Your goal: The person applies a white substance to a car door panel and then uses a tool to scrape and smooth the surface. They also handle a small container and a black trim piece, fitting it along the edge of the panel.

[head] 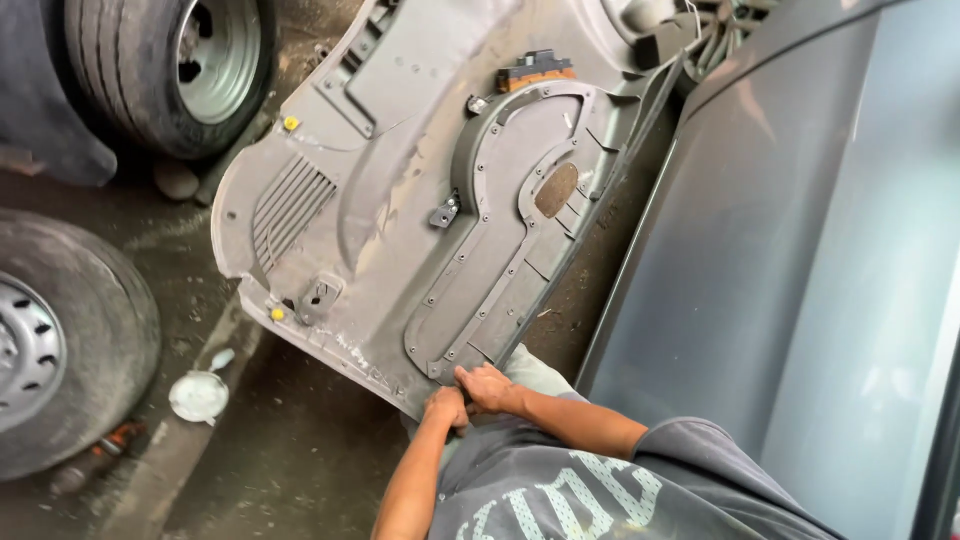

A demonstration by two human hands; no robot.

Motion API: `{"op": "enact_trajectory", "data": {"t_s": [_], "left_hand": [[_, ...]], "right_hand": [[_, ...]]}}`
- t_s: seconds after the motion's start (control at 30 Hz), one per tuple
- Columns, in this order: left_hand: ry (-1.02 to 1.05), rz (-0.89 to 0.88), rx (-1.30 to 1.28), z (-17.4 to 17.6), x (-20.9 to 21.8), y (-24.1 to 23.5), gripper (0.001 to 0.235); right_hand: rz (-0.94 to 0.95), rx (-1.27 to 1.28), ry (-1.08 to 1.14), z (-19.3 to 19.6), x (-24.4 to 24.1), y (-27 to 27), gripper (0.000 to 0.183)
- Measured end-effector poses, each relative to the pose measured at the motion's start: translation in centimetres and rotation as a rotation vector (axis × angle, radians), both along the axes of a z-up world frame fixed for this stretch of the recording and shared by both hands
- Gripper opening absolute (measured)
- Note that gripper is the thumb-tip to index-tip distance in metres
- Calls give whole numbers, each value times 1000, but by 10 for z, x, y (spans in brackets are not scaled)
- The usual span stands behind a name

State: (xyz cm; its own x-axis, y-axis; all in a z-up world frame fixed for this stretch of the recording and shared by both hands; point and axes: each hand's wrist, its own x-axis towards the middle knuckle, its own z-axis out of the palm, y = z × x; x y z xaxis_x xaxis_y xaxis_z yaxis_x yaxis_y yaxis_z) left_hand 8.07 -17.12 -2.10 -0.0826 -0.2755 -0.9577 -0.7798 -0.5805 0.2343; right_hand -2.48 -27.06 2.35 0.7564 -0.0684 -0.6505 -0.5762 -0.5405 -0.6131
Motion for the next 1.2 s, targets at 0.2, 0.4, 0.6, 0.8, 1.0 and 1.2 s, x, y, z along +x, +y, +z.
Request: {"op": "enact_trajectory", "data": {"t_s": [0.2,0.4,0.6,0.8,1.0,1.2], "left_hand": [[-11,5,5,8,-2,-2,54],[-29,-17,-9,3,-5,3,57],[48,-302,59,5,-5,-13,51],[110,-439,240,-52,-9,3,42],[60,-468,171,-58,-16,18,41],[-3,-404,27,-63,-17,25,40]], "right_hand": [[-258,-210,-262,17,-27,23,56],[-1204,-118,-157,4,-46,73,59],[-1422,212,178,-38,-37,102,59],[-1295,81,127,-65,-35,117,56],[-1327,89,106,-53,-31,116,56],[-1315,93,79,-51,-33,117,56]]}}
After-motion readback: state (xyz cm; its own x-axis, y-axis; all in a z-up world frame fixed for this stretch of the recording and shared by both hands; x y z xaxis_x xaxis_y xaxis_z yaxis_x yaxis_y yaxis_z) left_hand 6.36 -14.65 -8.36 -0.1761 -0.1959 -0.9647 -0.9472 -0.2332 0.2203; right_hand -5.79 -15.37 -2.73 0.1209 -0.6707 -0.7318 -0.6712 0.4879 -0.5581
